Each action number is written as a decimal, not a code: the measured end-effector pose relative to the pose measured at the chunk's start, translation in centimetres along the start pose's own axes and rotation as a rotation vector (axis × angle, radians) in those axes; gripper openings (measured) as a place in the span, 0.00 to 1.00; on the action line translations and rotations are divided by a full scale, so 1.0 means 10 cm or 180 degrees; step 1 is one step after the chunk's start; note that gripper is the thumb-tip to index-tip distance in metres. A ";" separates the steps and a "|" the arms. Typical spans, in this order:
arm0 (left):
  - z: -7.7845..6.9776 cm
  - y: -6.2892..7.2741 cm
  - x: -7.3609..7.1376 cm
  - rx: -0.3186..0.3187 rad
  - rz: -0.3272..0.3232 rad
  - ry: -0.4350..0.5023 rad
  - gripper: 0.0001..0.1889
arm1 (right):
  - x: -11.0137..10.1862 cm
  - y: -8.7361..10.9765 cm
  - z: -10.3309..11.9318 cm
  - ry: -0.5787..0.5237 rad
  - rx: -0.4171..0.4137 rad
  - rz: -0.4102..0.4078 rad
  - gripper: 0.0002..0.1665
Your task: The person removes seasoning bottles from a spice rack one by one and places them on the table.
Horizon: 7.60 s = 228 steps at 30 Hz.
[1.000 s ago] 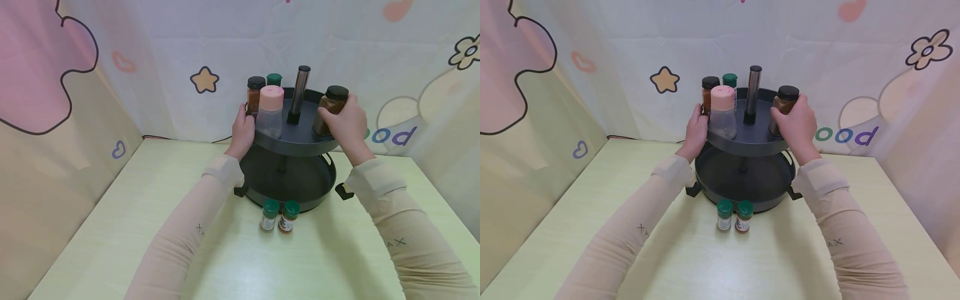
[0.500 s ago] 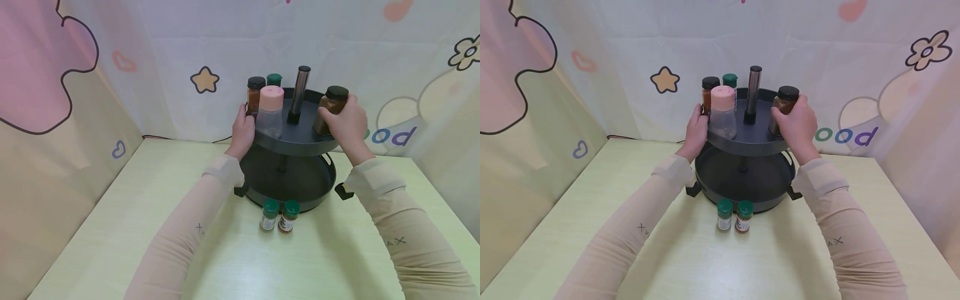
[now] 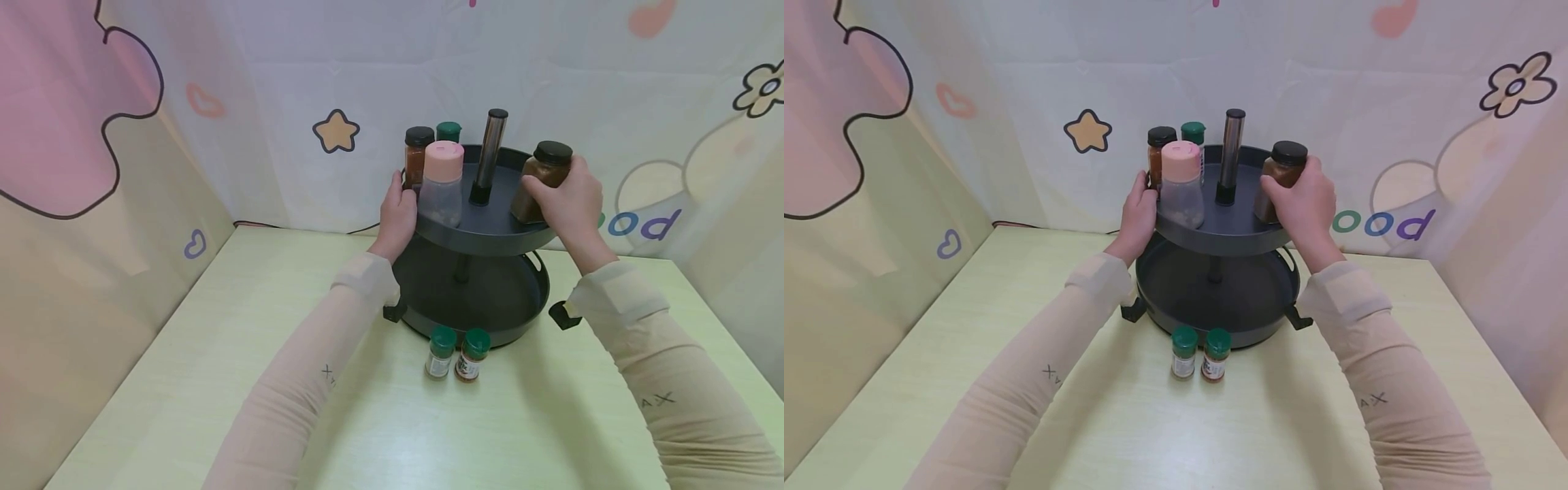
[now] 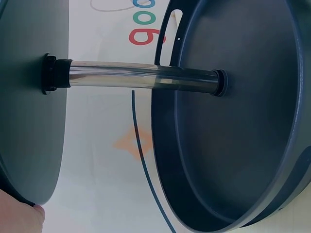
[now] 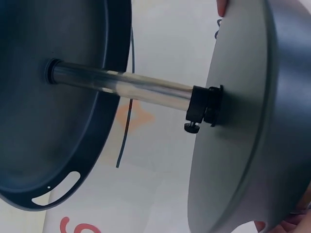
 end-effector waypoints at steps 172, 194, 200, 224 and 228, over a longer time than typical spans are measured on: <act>0.03 -0.01 0.00 0.0002 -0.0014 0.0009 0.28 | 0.80 1.39 -0.71 -0.0546 -0.0509 0.2309 0.29; 0.02 0.01 0.01 -0.0043 -0.0010 0.0034 0.28 | 0.99 1.40 -0.91 -0.0385 -0.0627 0.2509 0.28; 0.03 0.00 0.00 -0.0049 -0.0023 0.0035 0.28 | 1.03 1.42 -0.93 -0.0487 -0.0633 0.2588 0.28; 0.02 0.00 0.00 -0.0015 -0.0018 0.0021 0.28 | 1.08 1.49 -1.02 -0.0256 -0.0615 0.2457 0.31; 0.02 0.00 0.00 -0.0012 -0.0012 0.0022 0.28 | 1.10 1.51 -1.03 -0.0211 -0.0636 0.2457 0.30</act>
Point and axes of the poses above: each hand's wrist, its own y-axis away from the middle knuckle, its own x-axis out of the palm, z = x × y, the point moved 10 cm from there along -y, towards the middle knuckle, and after that the axes turned 7 degrees about z, right-handed, at the moved point
